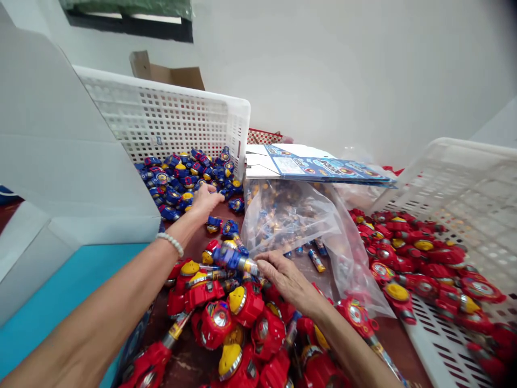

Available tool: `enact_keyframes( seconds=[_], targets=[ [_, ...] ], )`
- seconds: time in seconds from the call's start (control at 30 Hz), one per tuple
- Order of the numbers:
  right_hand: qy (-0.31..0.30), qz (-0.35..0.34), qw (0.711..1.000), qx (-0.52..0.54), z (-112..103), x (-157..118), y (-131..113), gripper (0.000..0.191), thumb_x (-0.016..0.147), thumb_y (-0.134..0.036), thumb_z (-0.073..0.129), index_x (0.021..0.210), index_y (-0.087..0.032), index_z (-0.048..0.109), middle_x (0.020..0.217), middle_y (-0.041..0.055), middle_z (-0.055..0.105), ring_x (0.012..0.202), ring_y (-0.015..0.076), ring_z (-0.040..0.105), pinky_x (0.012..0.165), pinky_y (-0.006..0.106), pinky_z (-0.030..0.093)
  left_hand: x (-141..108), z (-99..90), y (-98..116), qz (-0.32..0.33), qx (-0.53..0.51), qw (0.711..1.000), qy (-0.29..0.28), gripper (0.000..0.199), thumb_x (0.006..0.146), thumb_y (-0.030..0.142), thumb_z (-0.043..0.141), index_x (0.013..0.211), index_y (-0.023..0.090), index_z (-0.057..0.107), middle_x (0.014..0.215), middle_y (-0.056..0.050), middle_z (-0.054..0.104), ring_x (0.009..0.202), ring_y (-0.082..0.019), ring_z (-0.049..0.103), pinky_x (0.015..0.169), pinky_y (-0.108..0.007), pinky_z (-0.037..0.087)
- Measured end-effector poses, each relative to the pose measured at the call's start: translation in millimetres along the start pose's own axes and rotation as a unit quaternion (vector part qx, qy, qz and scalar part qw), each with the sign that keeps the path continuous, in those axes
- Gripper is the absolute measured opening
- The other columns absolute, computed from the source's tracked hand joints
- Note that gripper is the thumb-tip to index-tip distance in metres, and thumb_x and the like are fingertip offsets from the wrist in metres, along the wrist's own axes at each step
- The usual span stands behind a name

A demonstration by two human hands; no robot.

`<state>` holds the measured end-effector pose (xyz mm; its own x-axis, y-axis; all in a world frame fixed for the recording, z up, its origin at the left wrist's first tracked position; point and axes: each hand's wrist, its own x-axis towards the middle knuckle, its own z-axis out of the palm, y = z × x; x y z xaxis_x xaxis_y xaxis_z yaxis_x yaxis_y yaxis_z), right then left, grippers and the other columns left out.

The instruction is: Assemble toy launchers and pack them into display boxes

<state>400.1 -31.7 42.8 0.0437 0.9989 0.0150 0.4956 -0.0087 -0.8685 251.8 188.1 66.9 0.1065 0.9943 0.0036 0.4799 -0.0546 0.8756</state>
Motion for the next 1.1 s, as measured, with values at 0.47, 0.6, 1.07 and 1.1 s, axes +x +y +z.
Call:
enact_keyframes(
  seconds=[0.47, 0.6, 1.07, 1.1],
  targets=[
    [0.185, 0.219, 0.922, -0.260, -101.5, 1.0, 111.9, 0.019, 0.079, -0.017, 0.052, 0.090, -0.012, 0.066, 0.092, 0.0149, 0.068, 0.093, 0.0285, 0.062, 0.081, 0.035, 0.043, 27.5, 30.7, -56.2, -0.065, 0.091, 0.992, -0.054, 0.023, 0.080, 0.027, 0.065, 0.099, 0.014, 0.060, 0.108, -0.007, 0.059, 0.100, -0.023, 0.057, 0.085, -0.042, 0.048],
    [0.188, 0.254, 0.911, -0.266, -89.0, 12.9, 123.3, 0.031, 0.072, -0.011, 0.058, 0.102, -0.007, 0.062, 0.100, 0.0209, 0.066, 0.103, 0.0328, 0.059, 0.087, 0.040, 0.039, 10.1, 21.8, -30.3, -0.087, -0.083, 0.991, -0.056, 0.028, 0.073, 0.027, 0.066, 0.096, 0.015, 0.056, 0.086, -0.004, 0.061, 0.076, -0.019, 0.061, 0.069, -0.035, 0.053],
    [0.194, 0.040, 0.947, 0.255, -43.1, -18.8, 7.5, 0.040, 0.074, -0.033, 0.068, 0.109, -0.024, 0.051, 0.087, -0.0017, 0.062, 0.074, 0.0117, 0.056, 0.061, 0.021, 0.045, -114.7, -13.7, 20.7, -0.230, -0.430, 0.798, -0.354, 0.032, 0.078, 0.037, 0.064, 0.105, 0.022, 0.057, 0.072, -0.006, 0.064, 0.047, -0.017, 0.061, 0.036, -0.021, 0.045],
    [0.209, 0.027, 0.930, 0.300, -37.0, -17.7, -0.1, 0.040, 0.072, -0.032, 0.071, 0.106, -0.024, 0.050, 0.088, -0.0022, 0.061, 0.072, 0.0109, 0.056, 0.058, 0.020, 0.045, -122.8, -12.3, 21.2, -0.231, -0.435, 0.797, -0.351, 0.029, 0.077, 0.030, 0.065, 0.103, 0.022, 0.056, 0.070, -0.004, 0.063, 0.047, -0.017, 0.061, 0.036, -0.019, 0.045]
  ],
)
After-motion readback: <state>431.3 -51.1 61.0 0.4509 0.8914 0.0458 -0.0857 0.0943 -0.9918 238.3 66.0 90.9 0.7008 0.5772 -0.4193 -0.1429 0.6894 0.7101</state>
